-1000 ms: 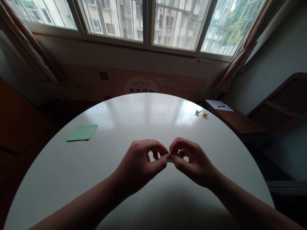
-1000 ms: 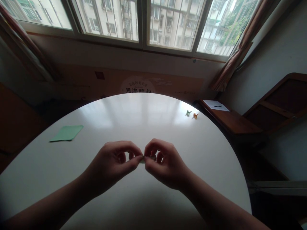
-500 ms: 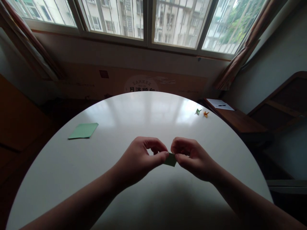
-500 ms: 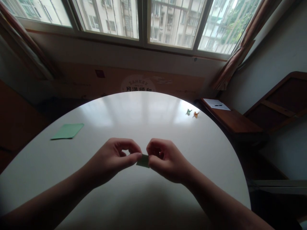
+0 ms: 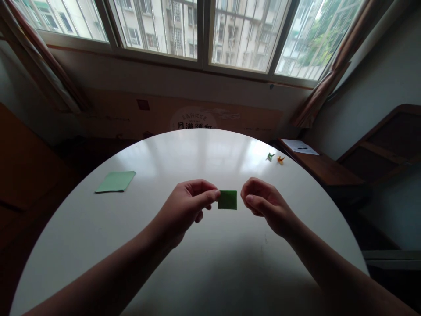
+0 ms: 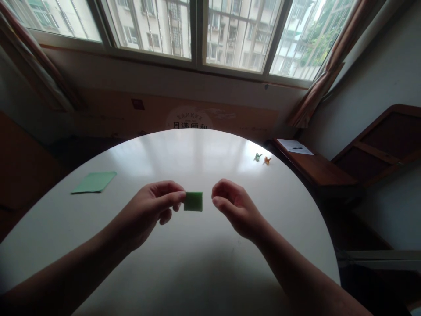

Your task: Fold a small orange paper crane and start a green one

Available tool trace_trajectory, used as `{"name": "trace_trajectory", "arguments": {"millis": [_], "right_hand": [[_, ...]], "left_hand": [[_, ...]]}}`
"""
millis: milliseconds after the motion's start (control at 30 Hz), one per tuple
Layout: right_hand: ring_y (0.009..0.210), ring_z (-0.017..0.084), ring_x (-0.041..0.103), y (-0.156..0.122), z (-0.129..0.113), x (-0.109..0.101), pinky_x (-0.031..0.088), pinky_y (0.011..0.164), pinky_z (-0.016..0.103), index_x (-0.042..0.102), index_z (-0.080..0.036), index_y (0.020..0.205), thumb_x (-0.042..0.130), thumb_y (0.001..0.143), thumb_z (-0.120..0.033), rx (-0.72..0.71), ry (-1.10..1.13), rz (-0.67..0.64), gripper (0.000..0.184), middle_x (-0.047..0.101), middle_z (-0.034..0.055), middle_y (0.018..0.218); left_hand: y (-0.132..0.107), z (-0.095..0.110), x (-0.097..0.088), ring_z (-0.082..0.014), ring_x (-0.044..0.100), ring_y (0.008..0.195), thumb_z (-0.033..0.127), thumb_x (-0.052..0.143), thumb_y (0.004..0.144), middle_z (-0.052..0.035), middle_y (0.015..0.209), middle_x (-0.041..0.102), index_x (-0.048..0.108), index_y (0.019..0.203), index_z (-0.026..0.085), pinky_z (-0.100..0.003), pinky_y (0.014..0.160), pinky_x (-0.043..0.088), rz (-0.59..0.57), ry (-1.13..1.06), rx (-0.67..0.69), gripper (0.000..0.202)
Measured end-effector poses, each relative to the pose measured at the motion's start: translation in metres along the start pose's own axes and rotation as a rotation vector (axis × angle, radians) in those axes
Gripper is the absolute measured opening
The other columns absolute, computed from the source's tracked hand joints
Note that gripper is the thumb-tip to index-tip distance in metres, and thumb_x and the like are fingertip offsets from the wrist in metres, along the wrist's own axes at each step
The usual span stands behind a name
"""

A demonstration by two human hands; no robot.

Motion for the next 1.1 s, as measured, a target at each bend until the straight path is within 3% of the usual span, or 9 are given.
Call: {"name": "trace_trajectory", "arguments": {"millis": [100, 233, 400, 533, 633, 800, 1100], "right_hand": [[0.065, 0.012, 0.046, -0.003, 0.002, 0.009, 0.033, 0.053, 0.022, 0.061, -0.020, 0.094, 0.069, 0.086, -0.031, 0.028, 0.010, -0.058, 0.016, 0.054, -0.0013, 0.077], [0.068, 0.012, 0.050, -0.005, 0.004, 0.017, 0.036, 0.052, 0.022, 0.065, -0.019, 0.093, 0.074, 0.085, -0.034, 0.044, -0.059, -0.031, 0.019, 0.057, 0.0001, 0.080], [0.051, 0.009, 0.042, -0.002, 0.006, 0.013, 0.031, 0.043, 0.020, 0.063, -0.018, 0.082, 0.071, 0.087, -0.040, 0.053, -0.016, 0.105, 0.023, 0.055, -0.0030, 0.064], [0.046, 0.007, 0.037, -0.001, 0.005, 0.013, 0.027, 0.041, 0.020, 0.064, -0.018, 0.080, 0.072, 0.085, -0.040, 0.065, -0.052, 0.134, 0.023, 0.052, -0.0042, 0.059], [0.046, 0.007, 0.037, -0.003, 0.002, 0.016, 0.027, 0.041, 0.020, 0.066, -0.017, 0.079, 0.073, 0.084, -0.038, 0.071, -0.066, 0.101, 0.022, 0.054, -0.0034, 0.060], [0.047, 0.007, 0.039, -0.004, 0.002, 0.019, 0.027, 0.040, 0.020, 0.069, -0.017, 0.083, 0.076, 0.082, -0.037, 0.075, -0.067, 0.069, 0.022, 0.056, -0.0021, 0.062], [0.063, 0.013, 0.051, -0.005, 0.002, 0.019, 0.038, 0.050, 0.023, 0.070, -0.016, 0.078, 0.072, 0.083, -0.030, 0.051, -0.148, 0.036, 0.016, 0.061, 0.0024, 0.070]], "left_hand": [[0.001, -0.003, 0.002, -0.0080, 0.043, 0.053, 0.031, 0.080, 0.067, 0.0019, 0.063, 0.057, 0.067, 0.072, 0.015, -0.017, 0.042, 0.029, 0.059, -0.105, -0.033, 0.020], [0.001, -0.006, 0.006, -0.0090, 0.046, 0.057, 0.031, 0.077, 0.068, 0.0005, 0.069, 0.059, 0.066, 0.076, 0.015, -0.017, 0.042, 0.029, 0.061, -0.110, -0.064, 0.021], [0.000, -0.006, 0.008, -0.0124, 0.051, 0.060, 0.030, 0.069, 0.074, -0.0012, 0.071, 0.061, 0.066, 0.077, 0.015, -0.018, 0.042, 0.034, -0.082, 0.165, -0.063, 0.015], [0.001, -0.006, 0.006, -0.0138, 0.052, 0.060, 0.037, 0.069, 0.080, -0.0009, 0.069, 0.059, 0.071, 0.088, 0.015, -0.020, 0.044, 0.039, -0.166, 0.294, -0.015, 0.024], [0.002, -0.007, 0.004, -0.0120, 0.051, 0.056, 0.037, 0.068, 0.084, -0.0009, 0.066, 0.061, 0.074, 0.088, 0.015, -0.020, 0.044, 0.040, -0.137, 0.281, 0.060, 0.024], [0.003, -0.008, 0.003, -0.0094, 0.048, 0.052, 0.036, 0.072, 0.081, 0.0006, 0.060, 0.058, 0.074, 0.078, 0.013, -0.018, 0.043, 0.038, -0.086, 0.187, 0.050, 0.023], [0.003, -0.008, 0.002, -0.0105, 0.053, 0.056, 0.030, 0.077, 0.077, -0.0025, 0.071, 0.069, 0.075, 0.083, 0.014, -0.017, 0.043, 0.039, -0.051, 0.163, 0.122, 0.018]]}}
Point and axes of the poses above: each hand's wrist, its own y-axis towards the middle knuckle, its own x-axis out of the palm, z = x × y, the point moved 1 cm from there along y, towards the middle knuckle
